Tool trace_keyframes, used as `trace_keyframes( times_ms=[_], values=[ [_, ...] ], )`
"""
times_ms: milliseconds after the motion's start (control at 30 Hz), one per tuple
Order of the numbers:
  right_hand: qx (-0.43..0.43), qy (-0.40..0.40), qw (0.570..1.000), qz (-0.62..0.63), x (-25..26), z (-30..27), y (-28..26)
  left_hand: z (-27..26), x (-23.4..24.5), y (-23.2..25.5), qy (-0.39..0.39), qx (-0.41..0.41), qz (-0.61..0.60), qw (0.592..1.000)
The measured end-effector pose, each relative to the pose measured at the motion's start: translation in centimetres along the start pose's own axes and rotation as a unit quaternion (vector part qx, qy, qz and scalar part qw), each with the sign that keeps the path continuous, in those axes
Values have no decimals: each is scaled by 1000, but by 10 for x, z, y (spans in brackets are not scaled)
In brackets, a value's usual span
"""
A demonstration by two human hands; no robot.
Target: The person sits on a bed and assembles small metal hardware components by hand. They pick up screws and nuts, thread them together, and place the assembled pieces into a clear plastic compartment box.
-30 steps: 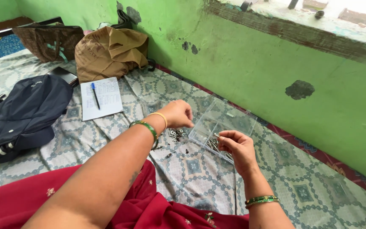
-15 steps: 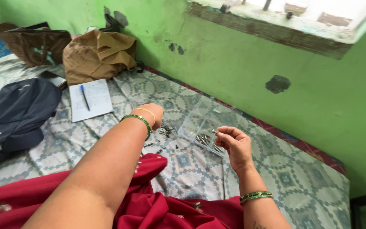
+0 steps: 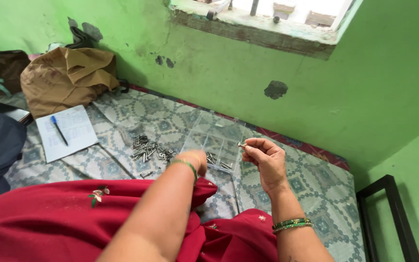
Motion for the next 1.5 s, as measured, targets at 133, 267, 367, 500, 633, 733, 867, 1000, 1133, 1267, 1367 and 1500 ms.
trace_keyframes(
  times_ms=[133,267,367,500,633,733,867,1000,1133,1267,1367,1500],
  values=[
    [6,-5,1000,-13,-16,-1,-9,3,-83,-13,-103,34,-22,994],
    [8,-15,999,-28,-33,2,-7,20,-127,-34,-8,24,-1,1000],
    [-1,-17,999,-36,-45,4,4,34,-125,-43,127,-37,12,991],
    [-26,3,998,-64,-51,5,14,35,-104,-43,196,-65,35,978],
    [-59,20,996,-59,-57,6,17,15,-116,-53,78,19,-7,997],
    [-52,18,997,-56,-68,4,1,-1,-128,-64,17,53,-32,998],
    [-30,3,997,-65,-88,-1,-27,-16,-133,-69,2,62,-42,997],
    [-21,-2,995,-93,-100,-13,-49,-25,-133,-68,-3,42,-33,999],
    [-7,-17,997,-80,-116,-23,-67,-49,-129,-73,-17,40,-45,998],
    [-4,-31,994,-105,-137,-17,-77,-57,-120,-63,-22,25,-50,998],
    [2,-41,993,-108,-144,-15,-75,-46,-150,-26,-21,-68,-15,997],
    [-2,-47,993,-110,-137,-9,-66,-25,-190,-8,-50,-105,-7,993]
  ],
)
Point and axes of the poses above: each hand's wrist, its own z-axis towards the middle knuckle, its own x-axis out of the back of the hand, y = z × x, the point moved 9 cm from there along z, towards the middle knuckle, and after that the axes turned 1 degree about -y, right-handed, at the moved point
